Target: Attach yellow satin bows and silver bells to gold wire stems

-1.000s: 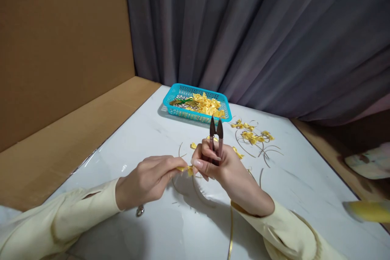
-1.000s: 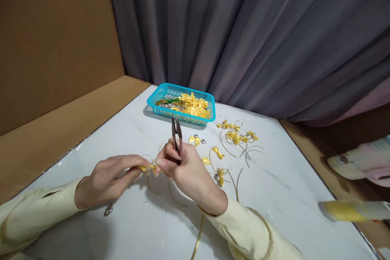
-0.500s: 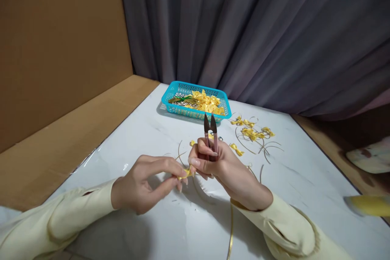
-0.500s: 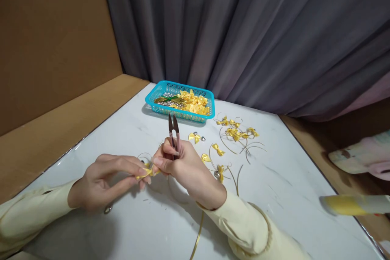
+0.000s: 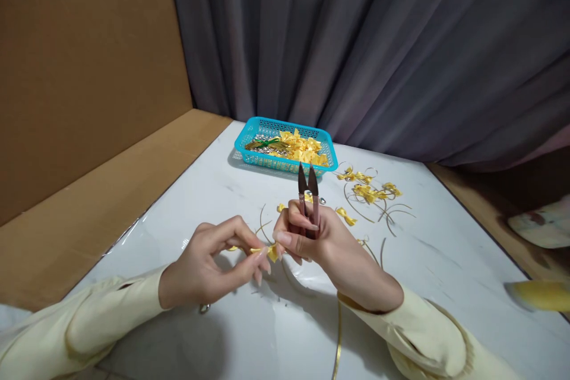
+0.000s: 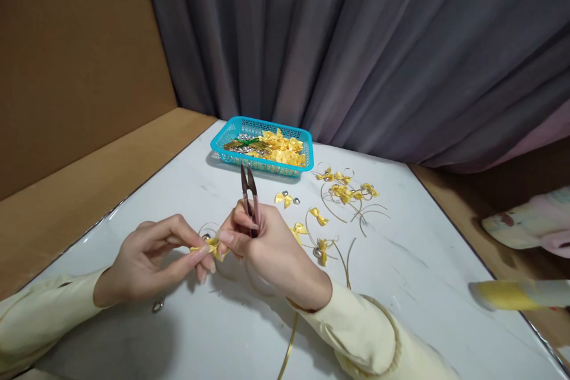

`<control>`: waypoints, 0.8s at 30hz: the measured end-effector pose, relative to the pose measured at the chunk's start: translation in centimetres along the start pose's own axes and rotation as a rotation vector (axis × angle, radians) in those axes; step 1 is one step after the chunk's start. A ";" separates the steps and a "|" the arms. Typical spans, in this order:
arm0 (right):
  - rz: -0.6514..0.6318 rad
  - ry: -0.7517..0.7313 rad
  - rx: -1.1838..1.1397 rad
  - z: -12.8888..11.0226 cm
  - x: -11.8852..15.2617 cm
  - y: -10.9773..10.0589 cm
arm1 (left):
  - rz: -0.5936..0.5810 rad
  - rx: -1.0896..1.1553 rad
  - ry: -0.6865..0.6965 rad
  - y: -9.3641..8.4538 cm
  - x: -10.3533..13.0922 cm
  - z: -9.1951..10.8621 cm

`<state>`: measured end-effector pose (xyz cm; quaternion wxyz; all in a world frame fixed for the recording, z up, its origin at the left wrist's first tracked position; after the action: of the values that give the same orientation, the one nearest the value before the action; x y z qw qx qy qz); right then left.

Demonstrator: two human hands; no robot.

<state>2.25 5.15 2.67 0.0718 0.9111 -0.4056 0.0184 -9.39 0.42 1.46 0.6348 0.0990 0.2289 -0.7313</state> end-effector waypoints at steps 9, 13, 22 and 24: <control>0.012 -0.045 0.049 0.3 -0.4 -0.1 | -0.013 0.153 -0.157 -0.1 0.0 -1.0; 0.165 -0.142 0.345 -1.0 -0.7 -1.8 | 0.001 0.275 -0.239 -0.3 -0.3 -1.6; 0.179 -0.129 0.868 -2.4 3.6 -3.1 | 0.104 -0.051 0.131 -0.5 0.4 0.1; 0.128 -0.092 0.932 -1.1 4.3 -2.5 | 0.131 -0.137 0.260 -0.3 0.7 0.6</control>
<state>7.01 3.76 3.83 -0.3641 0.8193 -0.4120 0.1625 -9.70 -0.44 1.77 0.6514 0.1642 0.3514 -0.6521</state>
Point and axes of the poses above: each hand's wrist, its own x-axis away from the middle knuckle, its own y-axis out of the palm, z = x × y, the point moved 6 cm from there along -x, towards the middle knuckle, and after that the axes turned 1 degree about z, right-handed, at the moved point
